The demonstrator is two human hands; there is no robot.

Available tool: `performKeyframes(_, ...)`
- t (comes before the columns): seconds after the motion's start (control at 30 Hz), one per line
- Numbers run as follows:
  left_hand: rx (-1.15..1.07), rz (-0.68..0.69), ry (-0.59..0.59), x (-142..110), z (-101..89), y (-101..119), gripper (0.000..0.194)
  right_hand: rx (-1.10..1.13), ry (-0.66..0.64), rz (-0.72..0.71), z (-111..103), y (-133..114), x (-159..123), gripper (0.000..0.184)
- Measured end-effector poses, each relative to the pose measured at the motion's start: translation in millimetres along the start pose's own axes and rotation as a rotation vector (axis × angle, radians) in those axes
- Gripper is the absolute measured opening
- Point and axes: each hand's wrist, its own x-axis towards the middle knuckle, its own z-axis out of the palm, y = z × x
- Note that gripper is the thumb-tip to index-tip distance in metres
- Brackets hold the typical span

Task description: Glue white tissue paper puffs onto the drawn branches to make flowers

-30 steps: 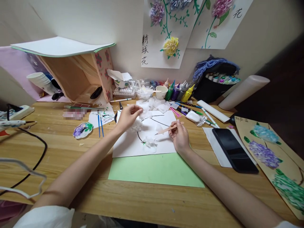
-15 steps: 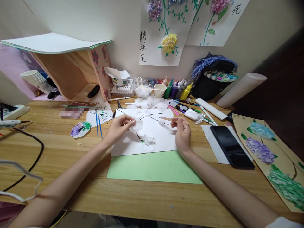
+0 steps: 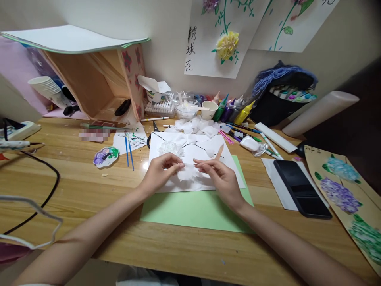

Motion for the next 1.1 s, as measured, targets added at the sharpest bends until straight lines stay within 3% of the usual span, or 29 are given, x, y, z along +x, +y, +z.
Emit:
performKeyframes(0.1, 0.019, 0.061, -0.023, 1.2, 6.3, 4.8, 0.023, -0.052, 0.024, 0.043, 2.4, -2.6, -0.2, 0.016)
performKeyframes(0.2, 0.082, 0.126, -0.044, 17.3, 4.4, 13.5, 0.023, -0.053, 0.161, 0.041, -4.5, -2.4, 6.8, 0.013)
performKeyframes(0.37, 0.259, 0.205, 0.085, 82.4, -13.3, 28.1, 0.022, -0.056, 0.338, -0.024, -23.5, 5.8, 25.2, 0.016)
performKeyframes(0.53, 0.582, 0.119, -0.028, 134.9, -24.4, 25.6, 0.019, -0.145, 0.347, -0.077, -36.2, 24.0, 33.2, 0.013)
performKeyframes(0.63, 0.795, 0.084, -0.077, 142.0, -25.2, 17.2, 0.022, -0.207, 0.385, -0.100, -42.9, 33.5, 36.1, 0.013)
performKeyframes(0.73, 0.858, 0.069, -0.081, 138.8, -23.1, 7.5, 0.027, -0.218, 0.412, -0.089, -46.6, 39.6, 38.6, 0.015)
performKeyframes(0.87, 0.885, 0.064, -0.074, 138.7, -20.1, -2.9, 0.013, -0.204, 0.393, -0.102, -46.1, 42.4, 38.9, 0.016)
performKeyframes(1.0, 0.883, 0.098, 0.046, 152.0, -24.1, -4.4, 0.005, -0.194, 0.392, -0.130, -45.0, 42.6, 37.3, 0.016)
performKeyframes(1.1, 0.858, 0.121, 0.197, 155.4, -29.2, 1.9, 0.017, -0.181, 0.385, -0.154, -45.3, 43.0, 36.1, 0.015)
